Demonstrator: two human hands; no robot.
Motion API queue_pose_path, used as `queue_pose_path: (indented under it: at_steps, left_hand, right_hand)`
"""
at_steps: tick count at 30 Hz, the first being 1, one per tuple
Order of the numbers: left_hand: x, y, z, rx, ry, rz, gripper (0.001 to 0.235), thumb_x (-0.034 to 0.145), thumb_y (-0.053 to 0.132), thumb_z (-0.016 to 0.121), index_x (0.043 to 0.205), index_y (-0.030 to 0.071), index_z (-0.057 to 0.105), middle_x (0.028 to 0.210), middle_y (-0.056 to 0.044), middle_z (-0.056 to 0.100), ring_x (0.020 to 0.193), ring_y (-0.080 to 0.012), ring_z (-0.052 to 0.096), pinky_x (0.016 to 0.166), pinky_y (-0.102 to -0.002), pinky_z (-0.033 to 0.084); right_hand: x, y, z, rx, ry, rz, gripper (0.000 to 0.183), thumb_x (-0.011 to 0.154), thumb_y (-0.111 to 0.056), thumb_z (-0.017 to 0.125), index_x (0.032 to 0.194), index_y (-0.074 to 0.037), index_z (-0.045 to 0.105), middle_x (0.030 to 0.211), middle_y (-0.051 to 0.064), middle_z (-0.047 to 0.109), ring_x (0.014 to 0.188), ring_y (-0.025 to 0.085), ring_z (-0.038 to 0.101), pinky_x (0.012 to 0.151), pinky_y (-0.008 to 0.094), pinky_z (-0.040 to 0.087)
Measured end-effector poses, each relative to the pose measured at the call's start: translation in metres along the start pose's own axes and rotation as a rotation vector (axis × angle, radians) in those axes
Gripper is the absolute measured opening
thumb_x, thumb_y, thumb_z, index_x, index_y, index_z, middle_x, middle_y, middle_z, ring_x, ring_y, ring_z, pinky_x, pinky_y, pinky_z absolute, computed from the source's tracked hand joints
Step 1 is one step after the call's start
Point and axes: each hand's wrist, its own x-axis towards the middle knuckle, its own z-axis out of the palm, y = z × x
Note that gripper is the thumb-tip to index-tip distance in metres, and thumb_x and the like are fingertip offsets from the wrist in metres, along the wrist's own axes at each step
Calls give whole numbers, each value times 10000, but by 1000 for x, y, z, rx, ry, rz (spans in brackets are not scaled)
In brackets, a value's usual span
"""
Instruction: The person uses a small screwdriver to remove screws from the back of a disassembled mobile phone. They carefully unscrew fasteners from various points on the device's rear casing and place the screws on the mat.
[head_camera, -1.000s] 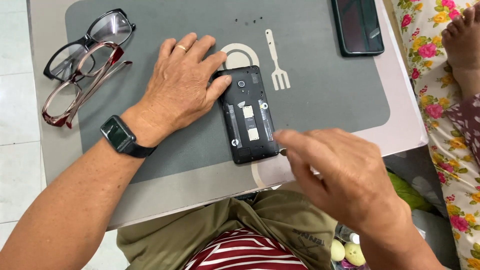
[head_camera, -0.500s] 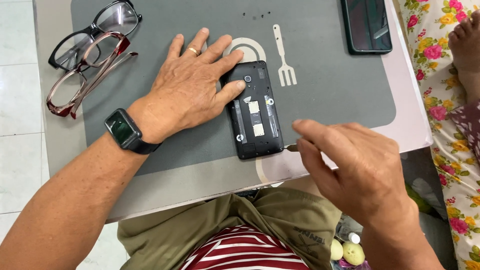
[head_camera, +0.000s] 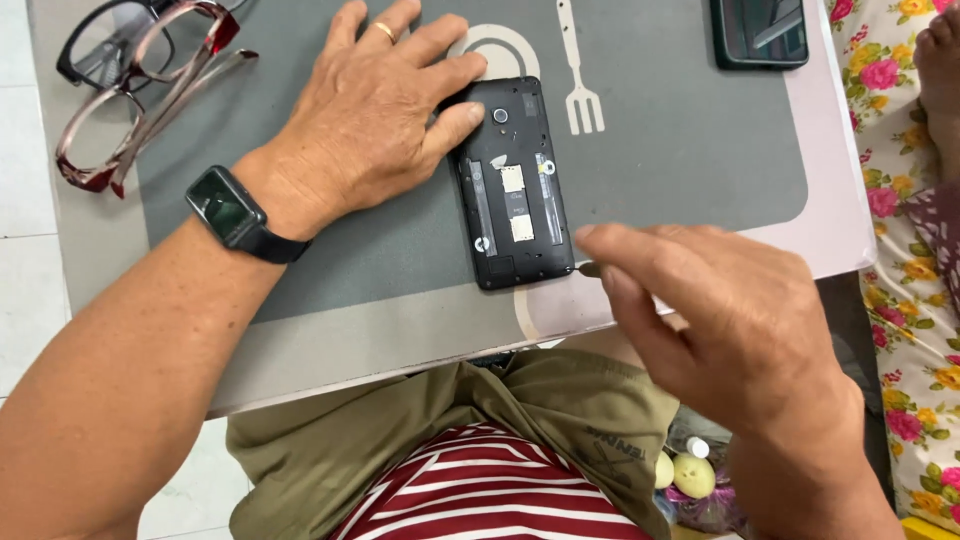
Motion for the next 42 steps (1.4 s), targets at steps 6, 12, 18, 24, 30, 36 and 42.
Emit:
queue_pose_path:
  at_steps: [6,12,18,24,30,36,42]
  left_hand:
    - [0,0,1,22,-3,1,272,1191,358,607,1311,133,699,1311,-67,650,1152,-362,621,972,-555,424]
    - [0,-1,2,46,10,6,265,1195,363,605,1308,144,701,1332,-63,659,1059,-352,623,937,-538,428]
    - [1,0,3,24,31,9,262,1189,363,622,1269,129,711,1298,-79,655,1155,-356,612,971,-547,424]
    - [2,1,0,32,-13,-2,261,1193,368,595,1258,137,697,1301,-76,650,1208,-347,582,983,-544,416]
    - [1,2,-1,3,-15,-10,277,1201,358,572,1285,130,704,1328,-84,643,1221,-358,571,1001,-553,403]
    - [1,1,2,22,-11,-7,287,1188,351,553,1283,125,703,1348,-99,637,1195,-383,573,966,-550,407]
    - [1,2,3,28,-1,-14,296,1180,364,557,1281,131,711,1364,-105,651,1207,-390,586,962,-556,414]
  right_hand:
    - [-5,5,3,-93,30,103,262,1095,57,754,1347,-12,740,1024,47,829,815,213,748,714,372,556]
    - [3,1,-1,-12,10,63,205,1082,-10,795,1282,1,752,1112,97,824,895,257,778,771,390,599]
    - [0,1,-1,71,0,63,337,987,164,649,1271,-2,723,1148,126,817,939,277,787,826,389,617]
    - [1,3,-2,55,8,73,217,1070,68,671,1263,-4,736,1176,106,832,1002,238,821,873,350,635]
    - [0,3,-2,66,6,67,321,1029,-43,826,1325,19,717,1230,145,818,1066,277,814,949,387,646]
    - [-5,3,-3,68,-9,86,373,983,148,671,1311,-24,721,1188,112,825,969,237,807,875,362,637]
    - [-4,6,-2,-23,20,113,166,1074,18,763,1237,-11,778,1039,53,819,840,219,770,771,355,595]
